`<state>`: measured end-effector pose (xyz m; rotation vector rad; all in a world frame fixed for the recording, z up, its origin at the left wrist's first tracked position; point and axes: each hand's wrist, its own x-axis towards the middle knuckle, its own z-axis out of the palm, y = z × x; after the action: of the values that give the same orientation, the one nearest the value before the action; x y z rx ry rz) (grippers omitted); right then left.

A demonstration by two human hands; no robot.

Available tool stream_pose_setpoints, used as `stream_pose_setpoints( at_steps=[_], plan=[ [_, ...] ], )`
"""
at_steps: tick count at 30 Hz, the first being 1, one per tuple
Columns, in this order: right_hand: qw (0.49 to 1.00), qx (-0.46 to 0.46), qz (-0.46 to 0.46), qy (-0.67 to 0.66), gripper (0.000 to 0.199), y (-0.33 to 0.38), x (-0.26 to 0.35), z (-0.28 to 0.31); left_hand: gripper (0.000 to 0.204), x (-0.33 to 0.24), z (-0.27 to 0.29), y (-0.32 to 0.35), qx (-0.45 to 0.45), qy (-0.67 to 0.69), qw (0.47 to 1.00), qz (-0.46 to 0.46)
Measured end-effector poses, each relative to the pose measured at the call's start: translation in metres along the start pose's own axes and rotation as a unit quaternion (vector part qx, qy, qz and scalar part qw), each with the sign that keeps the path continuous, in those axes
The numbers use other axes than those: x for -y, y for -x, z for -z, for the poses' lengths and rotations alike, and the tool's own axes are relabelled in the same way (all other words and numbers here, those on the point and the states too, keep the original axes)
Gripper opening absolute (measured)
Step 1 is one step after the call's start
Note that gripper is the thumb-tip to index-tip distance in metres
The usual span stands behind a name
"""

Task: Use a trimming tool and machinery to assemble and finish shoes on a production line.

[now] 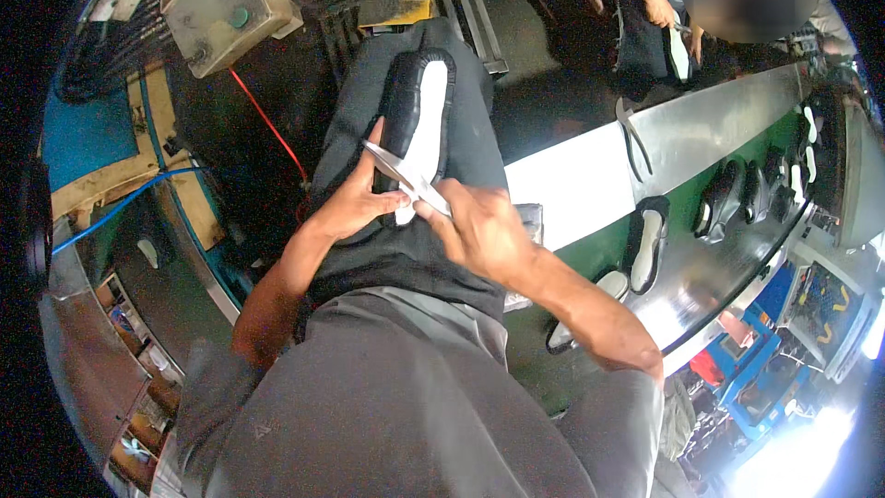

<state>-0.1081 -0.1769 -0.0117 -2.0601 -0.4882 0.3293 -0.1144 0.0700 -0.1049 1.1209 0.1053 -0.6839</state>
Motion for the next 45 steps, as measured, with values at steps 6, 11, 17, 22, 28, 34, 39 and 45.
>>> stream_pose_setpoints(
  at_steps=[6,11,17,22,28,34,39,45],
  plan=[
    [0.935,0.199,-0.124,0.265,0.021,-0.019,-0.017,0.007,0.122,0.008,0.012,-0.008,0.001,-0.15,0.988,-0.047],
    [0.975,0.122,-0.091,0.165,0.034,0.003,-0.033,-0.009,0.124,-0.011,0.001,0.002,-0.002,0.011,0.999,0.03],
    [0.985,0.003,-0.175,-0.005,0.03,-0.004,0.002,0.017,0.115,-0.004,0.012,-0.006,0.024,0.179,0.984,0.008],
    [0.975,0.082,-0.063,0.197,0.036,-0.012,-0.044,-0.017,0.097,-0.007,0.008,-0.008,-0.036,0.212,0.976,0.037],
    [0.945,-0.043,-0.312,-0.088,0.043,-0.006,-0.019,-0.004,0.085,-0.001,-0.002,-0.001,-0.134,0.11,0.984,-0.048],
    [0.909,-0.088,-0.327,-0.243,0.05,0.01,-0.058,-0.014,0.084,-0.028,0.053,0.102,-0.296,0.234,0.91,-0.17],
    [0.892,-0.123,-0.32,-0.294,0.049,-0.002,-0.068,-0.007,0.095,-0.002,0.233,0.248,-0.61,-0.137,0.775,-0.093],
    [0.863,-0.204,-0.342,-0.312,0.042,-0.001,-0.08,0.008,0.096,0.029,0.345,0.354,-0.695,-0.41,0.546,0.224]
  ],
)
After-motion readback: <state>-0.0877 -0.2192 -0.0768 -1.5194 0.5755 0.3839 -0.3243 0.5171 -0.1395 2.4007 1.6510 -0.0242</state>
